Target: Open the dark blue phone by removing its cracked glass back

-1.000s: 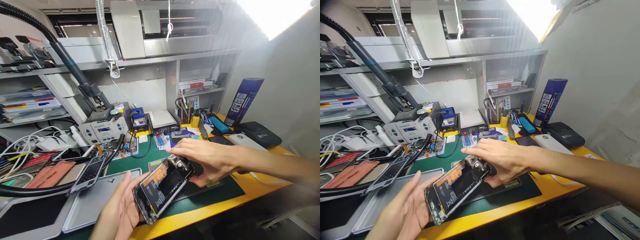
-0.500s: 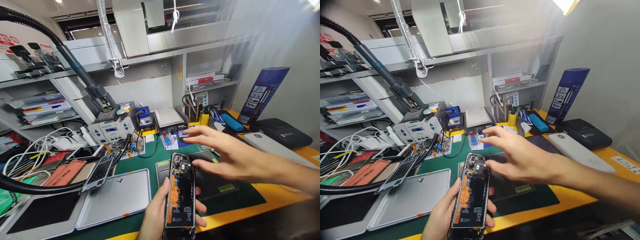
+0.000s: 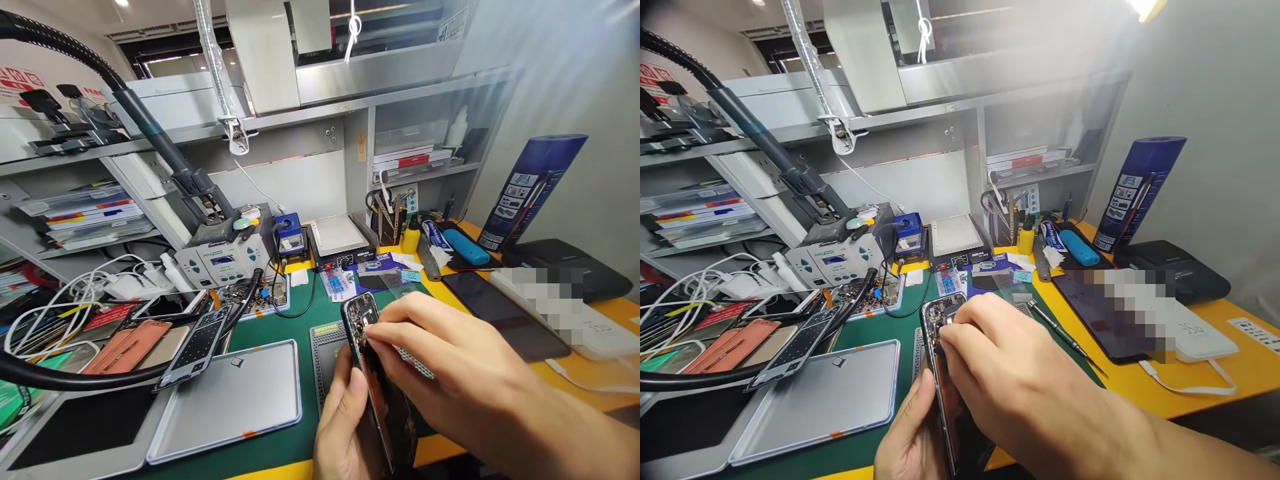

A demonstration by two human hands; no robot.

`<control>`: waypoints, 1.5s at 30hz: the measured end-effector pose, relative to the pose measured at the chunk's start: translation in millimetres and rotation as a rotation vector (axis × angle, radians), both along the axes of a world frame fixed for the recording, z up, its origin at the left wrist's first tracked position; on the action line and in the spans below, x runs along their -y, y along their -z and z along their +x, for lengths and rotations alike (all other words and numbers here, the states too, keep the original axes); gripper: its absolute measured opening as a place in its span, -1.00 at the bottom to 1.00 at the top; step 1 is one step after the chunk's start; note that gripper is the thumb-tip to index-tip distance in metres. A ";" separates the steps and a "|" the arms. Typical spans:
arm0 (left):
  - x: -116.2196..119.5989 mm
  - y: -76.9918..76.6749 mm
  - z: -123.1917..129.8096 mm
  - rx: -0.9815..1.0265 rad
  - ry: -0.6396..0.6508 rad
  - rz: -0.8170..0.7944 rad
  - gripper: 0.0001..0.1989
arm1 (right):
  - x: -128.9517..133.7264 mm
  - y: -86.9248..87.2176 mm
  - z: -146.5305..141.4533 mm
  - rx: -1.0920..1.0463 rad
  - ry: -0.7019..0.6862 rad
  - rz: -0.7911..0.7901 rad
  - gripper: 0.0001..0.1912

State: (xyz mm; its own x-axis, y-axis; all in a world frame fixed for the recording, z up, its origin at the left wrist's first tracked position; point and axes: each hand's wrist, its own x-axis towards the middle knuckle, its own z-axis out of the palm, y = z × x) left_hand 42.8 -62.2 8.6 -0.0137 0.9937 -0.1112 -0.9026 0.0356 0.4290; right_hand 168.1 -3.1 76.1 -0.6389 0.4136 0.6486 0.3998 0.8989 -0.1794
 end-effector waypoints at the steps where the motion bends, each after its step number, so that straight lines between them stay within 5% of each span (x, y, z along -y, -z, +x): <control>1: 0.7 2.5 0.4 0.007 -0.010 -0.013 -0.71 | 0.7 -2.5 -0.1 0.029 -0.019 0.018 -0.79; 9: -1.6 27.5 2.4 0.016 -0.057 0.061 -0.63 | 5.9 -27.6 -4.2 0.191 -0.079 0.274 -0.68; 18: 2.8 15.7 1.6 -0.152 -0.156 -0.003 -0.51 | 5.5 -38.9 -17.6 0.257 -0.078 0.474 -0.55; 29: -1.3 26.8 -6.2 -0.322 -0.149 0.091 -0.55 | -8.9 -18.8 -15.7 0.238 -0.138 0.320 -0.79; 37: -3.2 29.7 -6.4 -0.171 -0.126 0.050 -0.52 | -18.9 -20.4 -22.9 0.114 -0.128 0.198 -0.83; 45: 0.1 33.6 -5.2 -0.092 -0.149 -0.009 -0.55 | -8.6 -22.9 -17.5 0.280 -0.130 0.179 -0.85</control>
State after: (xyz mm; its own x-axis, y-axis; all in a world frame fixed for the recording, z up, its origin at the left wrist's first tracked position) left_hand 37.6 -62.3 -25.0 -0.1709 0.9790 -0.1112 -0.8551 -0.0912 0.5104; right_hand 150.6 5.5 99.0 -0.8423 0.2125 0.4953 0.2910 0.9529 0.0860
